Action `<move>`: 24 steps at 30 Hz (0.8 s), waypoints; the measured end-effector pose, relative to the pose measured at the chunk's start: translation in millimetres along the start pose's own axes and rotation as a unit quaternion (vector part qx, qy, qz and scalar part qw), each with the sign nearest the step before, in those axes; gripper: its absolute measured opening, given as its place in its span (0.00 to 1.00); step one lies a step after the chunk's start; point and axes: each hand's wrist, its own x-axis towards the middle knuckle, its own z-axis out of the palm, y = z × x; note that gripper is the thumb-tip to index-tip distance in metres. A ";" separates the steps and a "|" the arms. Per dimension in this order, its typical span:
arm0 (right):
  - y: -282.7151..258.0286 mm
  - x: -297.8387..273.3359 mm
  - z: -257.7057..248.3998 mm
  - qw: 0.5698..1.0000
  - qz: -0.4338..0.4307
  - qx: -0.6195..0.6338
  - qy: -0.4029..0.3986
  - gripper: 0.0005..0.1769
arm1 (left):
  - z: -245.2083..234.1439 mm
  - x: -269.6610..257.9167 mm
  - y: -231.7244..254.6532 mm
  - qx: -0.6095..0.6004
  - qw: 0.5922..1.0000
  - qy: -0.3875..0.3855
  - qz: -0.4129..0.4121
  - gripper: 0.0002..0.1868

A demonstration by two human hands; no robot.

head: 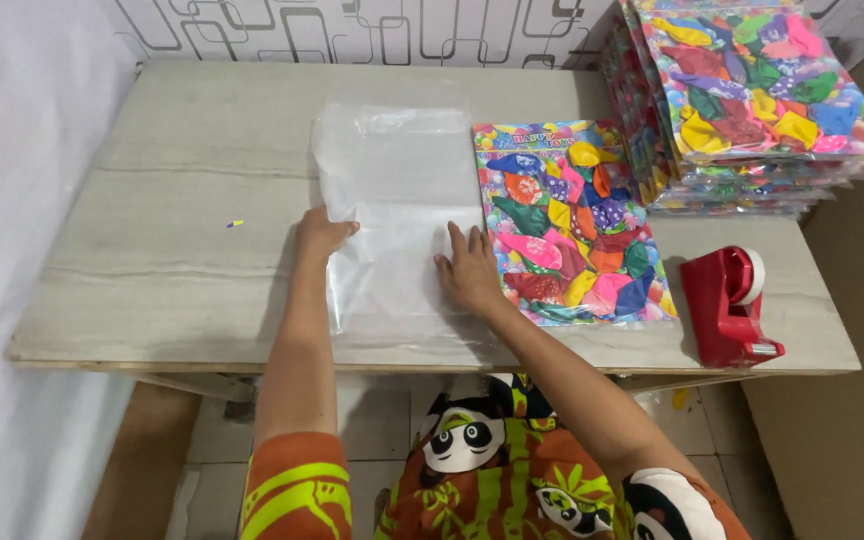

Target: Packing balloon sets and decorative cardboard inserts into clear plastic bags.

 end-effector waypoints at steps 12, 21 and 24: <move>11.7 18.8 -8.6 0.990 -0.020 0.137 0.022 0.34 | -79.5 -73.3 31.7 -0.035 0.999 0.034 0.025 0.41; 21.0 93.5 10.0 0.981 0.165 0.098 -0.026 0.41 | -56.4 -26.4 -15.7 -0.093 0.989 0.049 -0.100 0.37; 0.1 83.4 -18.6 0.968 0.193 0.158 -0.039 0.34 | -61.6 -61.2 14.9 -0.153 0.987 0.046 -0.011 0.29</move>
